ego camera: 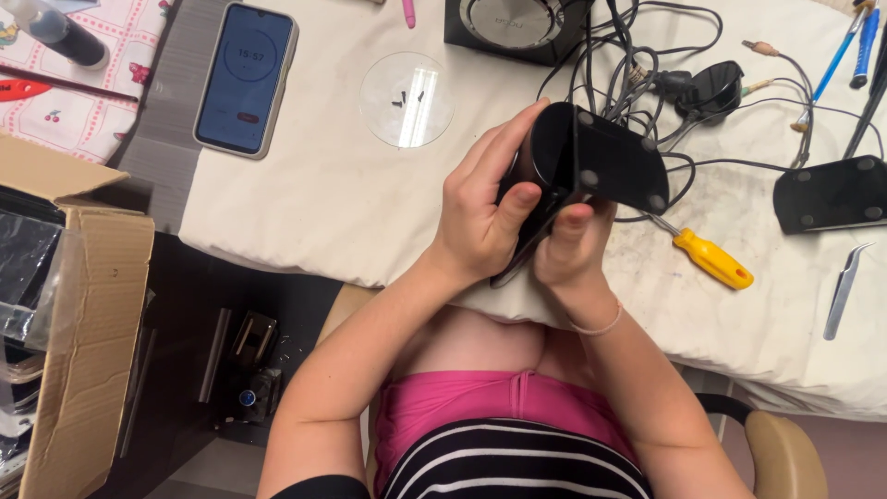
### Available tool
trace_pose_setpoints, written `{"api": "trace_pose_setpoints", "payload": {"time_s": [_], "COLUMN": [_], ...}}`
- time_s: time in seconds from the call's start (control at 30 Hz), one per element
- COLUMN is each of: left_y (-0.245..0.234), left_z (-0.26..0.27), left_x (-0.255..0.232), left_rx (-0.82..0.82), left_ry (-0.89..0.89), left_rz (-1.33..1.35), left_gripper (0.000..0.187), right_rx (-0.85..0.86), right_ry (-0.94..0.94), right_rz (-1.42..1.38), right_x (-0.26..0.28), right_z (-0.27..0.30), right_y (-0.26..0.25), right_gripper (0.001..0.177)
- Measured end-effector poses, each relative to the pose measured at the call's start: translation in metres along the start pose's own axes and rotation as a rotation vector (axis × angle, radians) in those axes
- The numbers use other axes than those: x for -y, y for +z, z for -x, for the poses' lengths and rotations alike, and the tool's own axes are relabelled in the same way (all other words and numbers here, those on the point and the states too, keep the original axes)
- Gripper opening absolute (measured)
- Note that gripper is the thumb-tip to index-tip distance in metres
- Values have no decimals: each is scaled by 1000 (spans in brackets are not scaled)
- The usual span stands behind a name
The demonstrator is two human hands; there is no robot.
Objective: Disassembling a speaker housing using a screwdriver to remove screws and pry the case open.
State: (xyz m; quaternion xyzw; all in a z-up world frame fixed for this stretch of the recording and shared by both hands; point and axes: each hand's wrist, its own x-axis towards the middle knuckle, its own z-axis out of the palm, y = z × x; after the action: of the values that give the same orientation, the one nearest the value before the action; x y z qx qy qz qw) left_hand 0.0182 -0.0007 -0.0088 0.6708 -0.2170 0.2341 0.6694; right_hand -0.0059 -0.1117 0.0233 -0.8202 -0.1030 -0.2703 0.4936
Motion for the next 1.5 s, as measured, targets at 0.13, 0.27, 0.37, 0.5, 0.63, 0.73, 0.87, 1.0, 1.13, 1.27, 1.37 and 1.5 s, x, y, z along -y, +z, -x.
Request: {"api": "trace_pose_setpoints", "payload": {"time_s": [0.13,0.27,0.37,0.5,0.63,0.73,0.87,1.0,1.13,1.27,1.37,1.5], "left_y": [-3,-2,-5,-12,-11,-8,-11,-22,-32,-46,-53,-47], "left_z": [1,4,-1,-8,-4,3,1,-12,-16,-28,-35,-19], "left_x": [9,19,20,11,19,23,22,34,25,32,30,38], "left_rx": [7,81,134,228,214,190,205,238,246,134,71,-16], "left_ry": [18,1,-17,-77,-94,-76,-67,-73,-149,-291,-319,-219], "left_rz": [-9,163,273,365,404,331,285,506,545,536,456,221], "left_gripper": [73,82,84,83,94,111,110,134,124,72,45,108], "right_rx": [16,119,206,350,221,260,330,392,294,357,206,208], "right_ry": [68,62,57,79,-43,24,165,290,177,130,82,226], "right_rz": [47,15,-14,-170,-240,-205,-114,-18,-232,-32,227,857], "right_x": [9,-10,-29,-45,-56,-45,-21,-8,-49,-45,-65,-106], "right_z": [8,21,32,43,51,47,34,19,37,39,53,74], "right_y": [0,1,1,-3,-1,-2,-6,-10,-13,-50,-91,-156], "right_gripper": [76,72,71,58,40,44,53,63,69,64,51,78]}}
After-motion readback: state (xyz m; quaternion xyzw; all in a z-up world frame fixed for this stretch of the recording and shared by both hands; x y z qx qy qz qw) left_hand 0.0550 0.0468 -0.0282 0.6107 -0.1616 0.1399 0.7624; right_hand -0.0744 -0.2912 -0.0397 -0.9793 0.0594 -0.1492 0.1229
